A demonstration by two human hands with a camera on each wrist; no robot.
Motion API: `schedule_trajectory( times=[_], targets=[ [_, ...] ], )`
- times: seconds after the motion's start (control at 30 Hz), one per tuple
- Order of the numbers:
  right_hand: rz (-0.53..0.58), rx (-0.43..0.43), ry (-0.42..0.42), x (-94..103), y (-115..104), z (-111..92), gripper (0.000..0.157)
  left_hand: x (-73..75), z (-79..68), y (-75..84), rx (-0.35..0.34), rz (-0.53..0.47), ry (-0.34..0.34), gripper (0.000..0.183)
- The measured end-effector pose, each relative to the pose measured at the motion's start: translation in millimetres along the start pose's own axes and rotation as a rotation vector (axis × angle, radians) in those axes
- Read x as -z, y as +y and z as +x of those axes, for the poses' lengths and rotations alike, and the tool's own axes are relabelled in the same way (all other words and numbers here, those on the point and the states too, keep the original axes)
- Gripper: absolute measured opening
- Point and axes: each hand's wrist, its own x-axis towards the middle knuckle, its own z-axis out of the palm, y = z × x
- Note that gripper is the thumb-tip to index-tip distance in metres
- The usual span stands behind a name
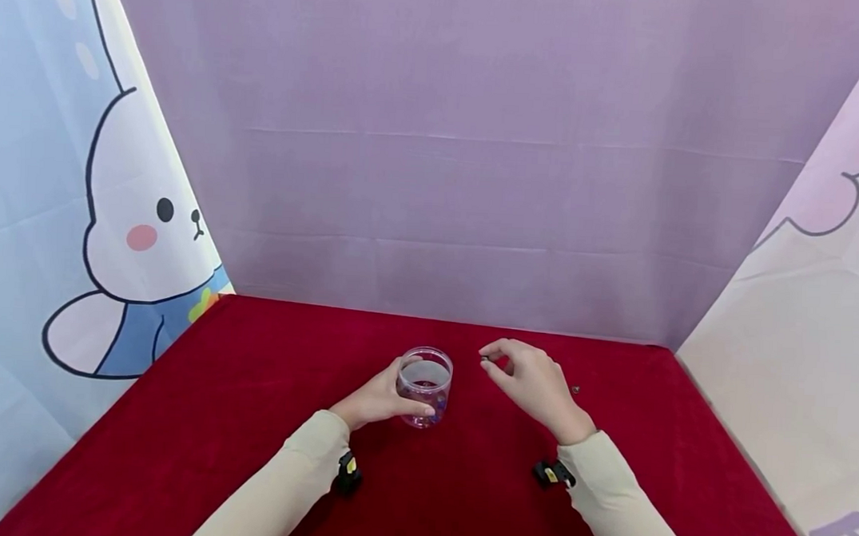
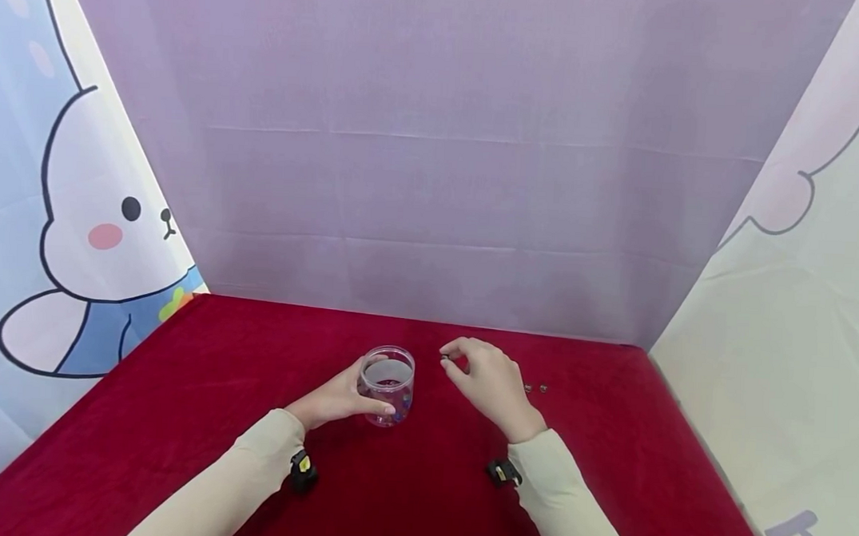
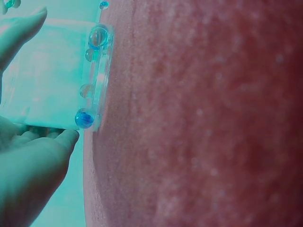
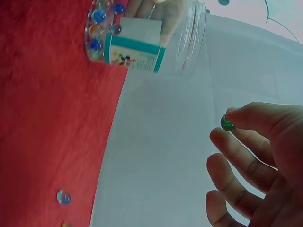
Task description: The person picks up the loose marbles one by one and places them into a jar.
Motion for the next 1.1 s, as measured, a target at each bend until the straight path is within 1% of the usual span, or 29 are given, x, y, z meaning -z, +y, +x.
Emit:
schedule_trajectory(
  times=[0.13, 0.4, 0.67, 1.1],
  targets=[
    [0.019, 0.013, 0.006, -6.1, -6, 1, 0.022, -0.8, -0.1, -0.7, 0.008, -0.005, -0.002, 0.101],
    [0.038, 0.042, 0.023, -16.1, -14, 6, 0.022, -1.6, 0.0, 0.1, -0.003, -0.016, -0.007, 0.101],
    [0.055, 0.063, 0.033, -21.1, -20, 11, 0.020, -1.4, 0.1, 1.2, -0.005, -0.028, -0.009, 0.099],
    [0.084, 0.074, 0.036, -27.9, -31, 17, 0.020, -1.9, 0.8, 0.6, -0.014, -0.041, -0.015, 0.098]
  ],
)
